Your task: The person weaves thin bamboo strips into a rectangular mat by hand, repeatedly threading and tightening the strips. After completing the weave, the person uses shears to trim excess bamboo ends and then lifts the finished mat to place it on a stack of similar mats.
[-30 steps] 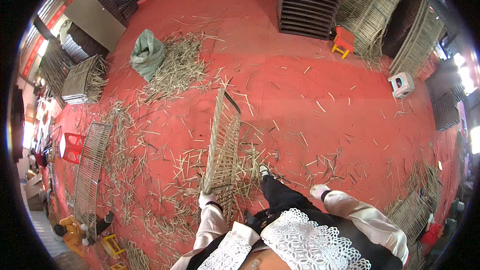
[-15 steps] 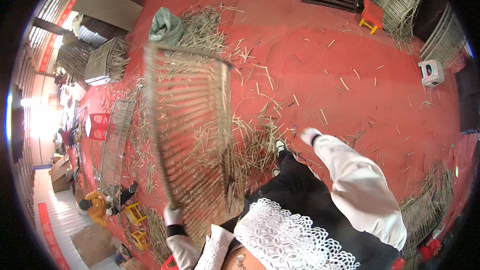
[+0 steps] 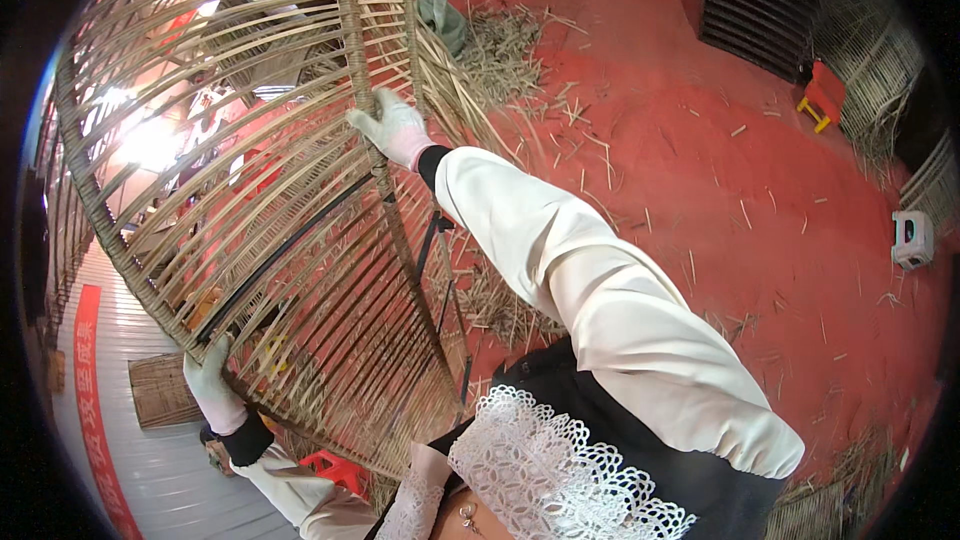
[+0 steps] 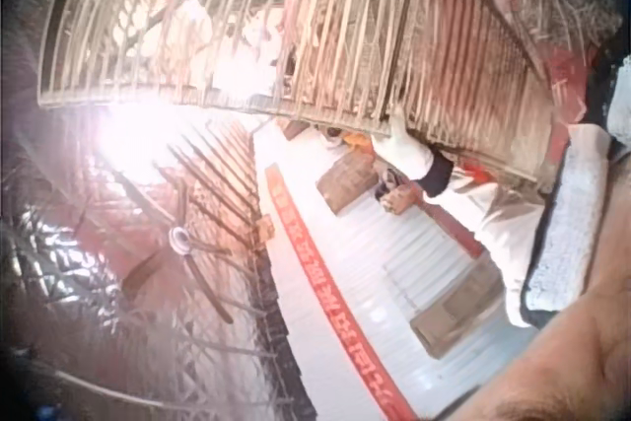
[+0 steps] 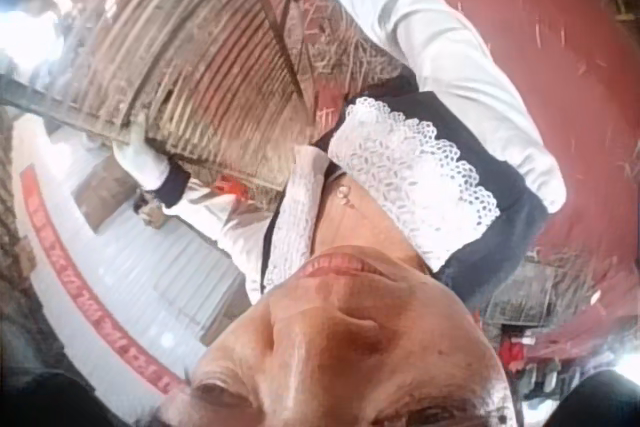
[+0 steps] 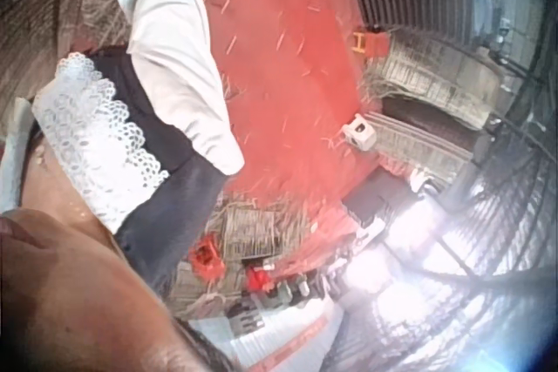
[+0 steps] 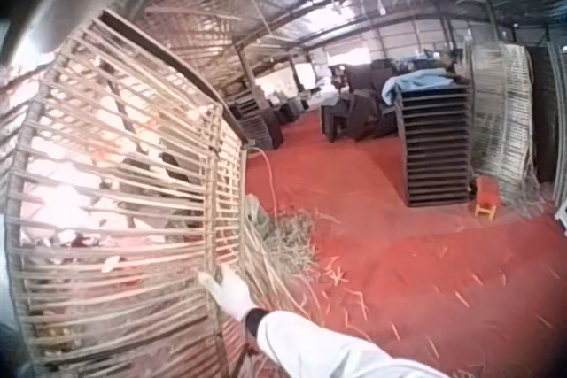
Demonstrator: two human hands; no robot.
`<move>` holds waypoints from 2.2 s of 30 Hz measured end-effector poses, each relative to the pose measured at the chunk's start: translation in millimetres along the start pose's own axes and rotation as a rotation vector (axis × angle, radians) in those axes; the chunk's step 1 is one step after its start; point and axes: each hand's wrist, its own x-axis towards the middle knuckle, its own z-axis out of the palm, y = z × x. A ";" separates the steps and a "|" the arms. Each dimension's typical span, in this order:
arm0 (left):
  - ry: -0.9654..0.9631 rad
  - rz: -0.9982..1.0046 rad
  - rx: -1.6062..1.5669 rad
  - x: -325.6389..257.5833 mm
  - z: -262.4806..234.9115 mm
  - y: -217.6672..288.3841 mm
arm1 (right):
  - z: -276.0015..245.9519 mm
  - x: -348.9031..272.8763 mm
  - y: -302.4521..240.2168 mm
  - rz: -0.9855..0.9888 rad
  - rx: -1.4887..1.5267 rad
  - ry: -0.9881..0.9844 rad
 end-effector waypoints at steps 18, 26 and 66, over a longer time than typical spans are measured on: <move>0.053 0.024 -0.249 -17.3 57.3 116.4 | -192.8 21.5 -79.9 -0.009 0.859 -0.154; 0.053 -0.046 -0.313 0.8 -6.0 161.6 | -265.0 18.2 -177.2 -0.323 0.815 -0.273; -0.901 -0.320 1.429 189.9 344.0 -546.2 | -538.2 27.2 -241.2 -0.263 -0.761 1.410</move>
